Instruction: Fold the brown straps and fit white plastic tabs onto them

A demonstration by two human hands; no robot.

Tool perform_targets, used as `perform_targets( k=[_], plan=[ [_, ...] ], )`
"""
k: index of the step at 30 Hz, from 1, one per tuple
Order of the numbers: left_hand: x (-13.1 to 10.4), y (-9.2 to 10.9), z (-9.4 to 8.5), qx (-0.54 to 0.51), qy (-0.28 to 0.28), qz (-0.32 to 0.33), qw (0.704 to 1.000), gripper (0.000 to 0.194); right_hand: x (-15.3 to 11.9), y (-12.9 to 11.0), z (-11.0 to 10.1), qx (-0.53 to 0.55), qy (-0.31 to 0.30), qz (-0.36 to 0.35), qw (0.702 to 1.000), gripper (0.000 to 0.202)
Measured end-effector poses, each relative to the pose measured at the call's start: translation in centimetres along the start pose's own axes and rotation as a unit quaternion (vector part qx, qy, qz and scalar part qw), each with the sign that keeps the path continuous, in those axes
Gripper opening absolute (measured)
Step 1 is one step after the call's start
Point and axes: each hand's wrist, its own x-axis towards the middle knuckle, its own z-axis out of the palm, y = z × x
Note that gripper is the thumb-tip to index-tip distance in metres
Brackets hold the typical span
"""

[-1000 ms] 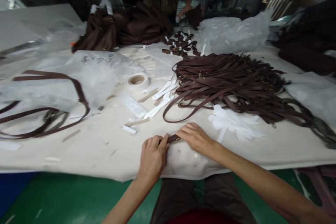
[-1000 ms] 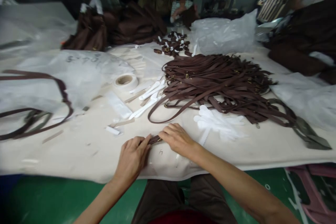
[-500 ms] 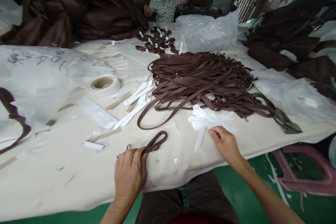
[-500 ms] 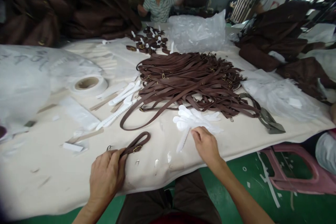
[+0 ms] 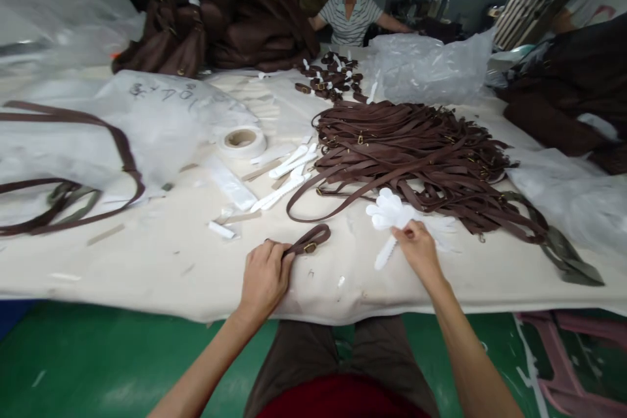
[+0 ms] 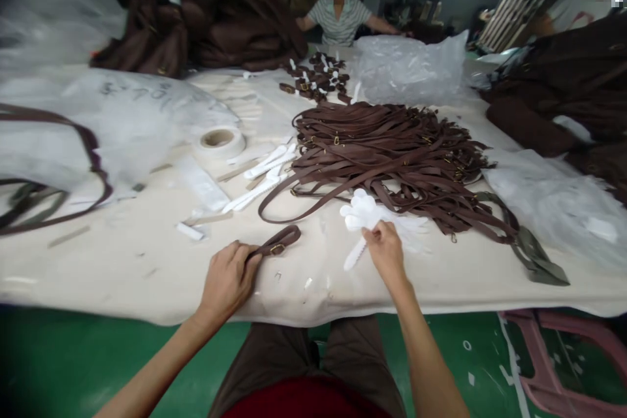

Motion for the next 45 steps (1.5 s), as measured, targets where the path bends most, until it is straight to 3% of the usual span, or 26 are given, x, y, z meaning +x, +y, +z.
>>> perform_targets(
  k=[2, 4, 7, 11, 13, 16, 19, 22, 24, 27, 30, 34, 37, 40, 42, 45],
  plan=[
    [0.6, 0.4, -1.6, -0.125, -0.019, -0.075, 0.989, 0.038, -0.2, -0.1, -1.2, 0.130, 0.056, -0.014, 0.990, 0.035],
    [1.0, 1.2, -2.9, -0.259, -0.036, -0.142, 0.955, 0.038, -0.9, -0.9, -2.2, 0.250, 0.053, 0.013, 0.967, 0.040],
    [0.9, 2.9, -3.6, -0.428, -0.069, -0.197, 0.879, 0.036, -3.0, -3.1, -2.6, 0.363, -0.044, 0.052, 0.929, 0.042],
    [0.0, 5.3, -2.3, -0.586, -0.088, -0.209, 0.778, 0.031, -6.1, -6.4, 0.5, 0.365, -0.198, 0.074, 0.907, 0.039],
    [-0.5, 6.2, -1.6, -0.601, -0.107, -0.199, 0.767, 0.033, -7.0, -7.9, 2.6, 0.368, -0.234, 0.083, 0.896, 0.039],
    [-1.0, 6.9, -1.3, -0.587, -0.154, -0.179, 0.775, 0.035, -7.8, -9.4, 4.6, 0.406, -0.257, 0.100, 0.872, 0.037],
    [-1.5, 6.9, -1.5, -0.594, -0.176, -0.172, 0.766, 0.035, -8.2, -9.8, 5.1, 0.435, -0.270, 0.109, 0.852, 0.035],
    [-1.6, 6.6, -2.1, -0.603, -0.194, -0.170, 0.755, 0.040, -8.6, -9.4, 4.8, 0.422, -0.267, 0.081, 0.863, 0.035],
    [-1.4, 6.4, -2.3, -0.587, -0.204, -0.161, 0.767, 0.040, -8.8, -9.1, 4.6, 0.392, -0.259, 0.036, 0.882, 0.036],
    [-0.9, 6.1, -2.3, -0.539, -0.193, -0.123, 0.811, 0.030, -9.1, -8.5, 4.7, 0.358, -0.255, -0.002, 0.898, 0.039],
    [-0.4, 5.8, -1.7, -0.461, -0.175, -0.095, 0.865, 0.025, -9.4, -7.5, 5.1, 0.365, -0.278, 0.028, 0.888, 0.038],
    [0.0, 5.9, -0.3, -0.324, -0.164, -0.062, 0.930, 0.021, -10.0, -5.6, 5.2, 0.343, -0.304, 0.061, 0.887, 0.052],
    [0.0, 6.3, 0.7, -0.279, -0.152, -0.034, 0.948, 0.019, -10.6, -4.3, 4.4, 0.272, -0.291, 0.020, 0.917, 0.042],
    [-0.1, 6.5, 1.5, -0.261, -0.158, -0.044, 0.951, 0.019, -11.1, -3.8, 3.6, 0.217, -0.239, -0.087, 0.942, 0.032],
    [-0.2, 6.4, 1.9, -0.265, -0.156, -0.049, 0.950, 0.020, -11.2, -3.9, 3.4, 0.226, -0.191, -0.142, 0.944, 0.032],
    [-0.2, 6.2, 2.1, -0.265, -0.154, -0.065, 0.950, 0.020, -11.2, -4.2, 3.7, 0.307, -0.175, -0.140, 0.925, 0.029]
  ],
)
